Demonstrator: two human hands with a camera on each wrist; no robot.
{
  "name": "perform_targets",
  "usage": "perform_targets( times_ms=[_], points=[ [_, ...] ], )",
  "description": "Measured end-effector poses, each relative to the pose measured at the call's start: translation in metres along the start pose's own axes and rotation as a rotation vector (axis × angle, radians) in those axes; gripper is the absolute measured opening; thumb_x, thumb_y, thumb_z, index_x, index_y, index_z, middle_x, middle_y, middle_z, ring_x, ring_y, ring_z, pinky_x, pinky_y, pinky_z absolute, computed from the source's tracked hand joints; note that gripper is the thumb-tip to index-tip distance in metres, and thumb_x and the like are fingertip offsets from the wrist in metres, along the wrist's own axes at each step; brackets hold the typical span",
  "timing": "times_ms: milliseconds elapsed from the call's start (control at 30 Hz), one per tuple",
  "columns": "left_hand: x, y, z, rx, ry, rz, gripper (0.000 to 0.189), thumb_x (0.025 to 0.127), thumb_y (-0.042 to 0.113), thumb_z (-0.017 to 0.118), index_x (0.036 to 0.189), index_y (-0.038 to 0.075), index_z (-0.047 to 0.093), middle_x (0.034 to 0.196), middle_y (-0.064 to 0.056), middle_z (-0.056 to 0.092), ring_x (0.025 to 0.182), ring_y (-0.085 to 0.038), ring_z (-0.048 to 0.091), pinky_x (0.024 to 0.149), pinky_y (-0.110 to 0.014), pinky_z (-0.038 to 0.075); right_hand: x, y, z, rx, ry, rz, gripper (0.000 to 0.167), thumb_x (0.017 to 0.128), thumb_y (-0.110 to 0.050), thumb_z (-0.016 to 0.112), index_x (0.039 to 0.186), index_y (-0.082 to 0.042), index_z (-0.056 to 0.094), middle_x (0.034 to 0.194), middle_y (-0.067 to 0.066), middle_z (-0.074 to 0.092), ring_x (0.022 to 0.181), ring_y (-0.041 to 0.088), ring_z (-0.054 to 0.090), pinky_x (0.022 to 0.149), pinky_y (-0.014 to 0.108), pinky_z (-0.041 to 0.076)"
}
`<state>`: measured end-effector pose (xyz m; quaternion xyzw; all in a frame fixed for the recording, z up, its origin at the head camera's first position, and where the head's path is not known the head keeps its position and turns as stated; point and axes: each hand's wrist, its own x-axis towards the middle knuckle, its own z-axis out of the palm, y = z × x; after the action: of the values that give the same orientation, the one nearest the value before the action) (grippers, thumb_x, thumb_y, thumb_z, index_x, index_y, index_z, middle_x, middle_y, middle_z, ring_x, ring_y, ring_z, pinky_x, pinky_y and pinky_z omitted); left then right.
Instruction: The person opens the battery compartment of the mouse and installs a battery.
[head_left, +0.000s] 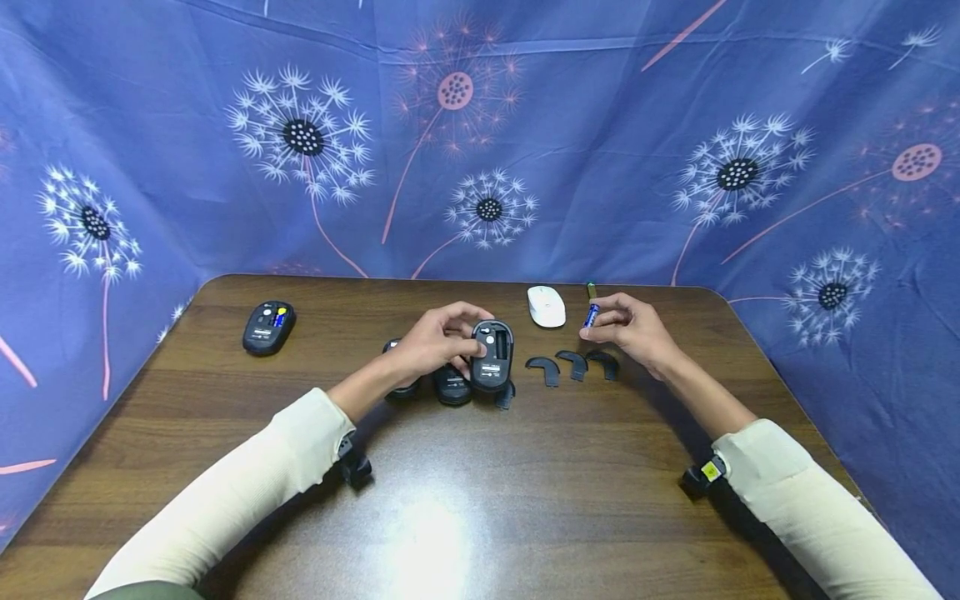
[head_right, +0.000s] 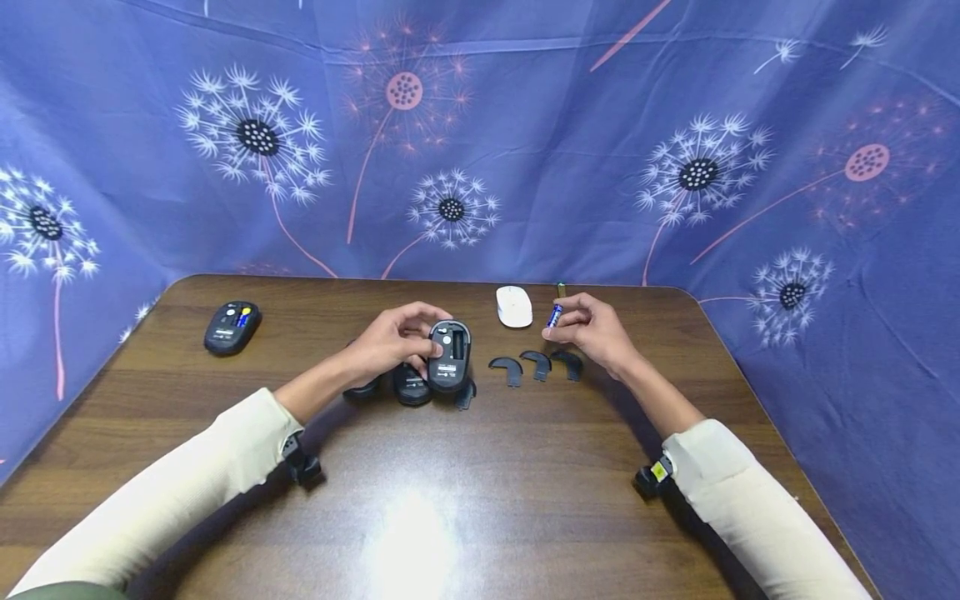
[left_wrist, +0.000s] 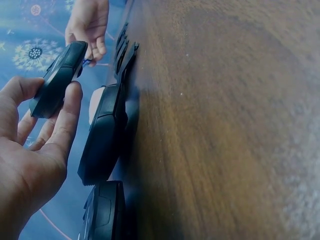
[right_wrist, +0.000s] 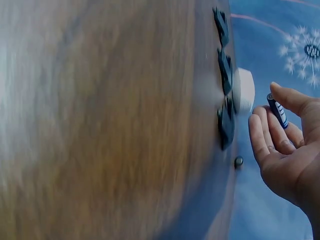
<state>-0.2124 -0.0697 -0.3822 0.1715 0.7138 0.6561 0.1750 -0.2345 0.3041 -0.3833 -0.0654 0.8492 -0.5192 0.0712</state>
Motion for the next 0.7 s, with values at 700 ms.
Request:
perform_targets(
  times_ms=[700],
  points=[
    [0.002,-0.001,0.005,0.026,-0.009,-0.025,0.054,0.098,-0.001,0.077,0.15,0.006,0.065,0.113,-0.02,0.077,0.081,-0.02,0.077,0.064,-0.034,0.072,0.001,-0.037,0.061,0.121,-0.067,-0.133,0.063,0.092,-0.006,0.092,0.15,0.0,0.069,0.11,0.002,0.079,0.097,0.009,0.077,0.09,0.021,0.068]
  ],
)
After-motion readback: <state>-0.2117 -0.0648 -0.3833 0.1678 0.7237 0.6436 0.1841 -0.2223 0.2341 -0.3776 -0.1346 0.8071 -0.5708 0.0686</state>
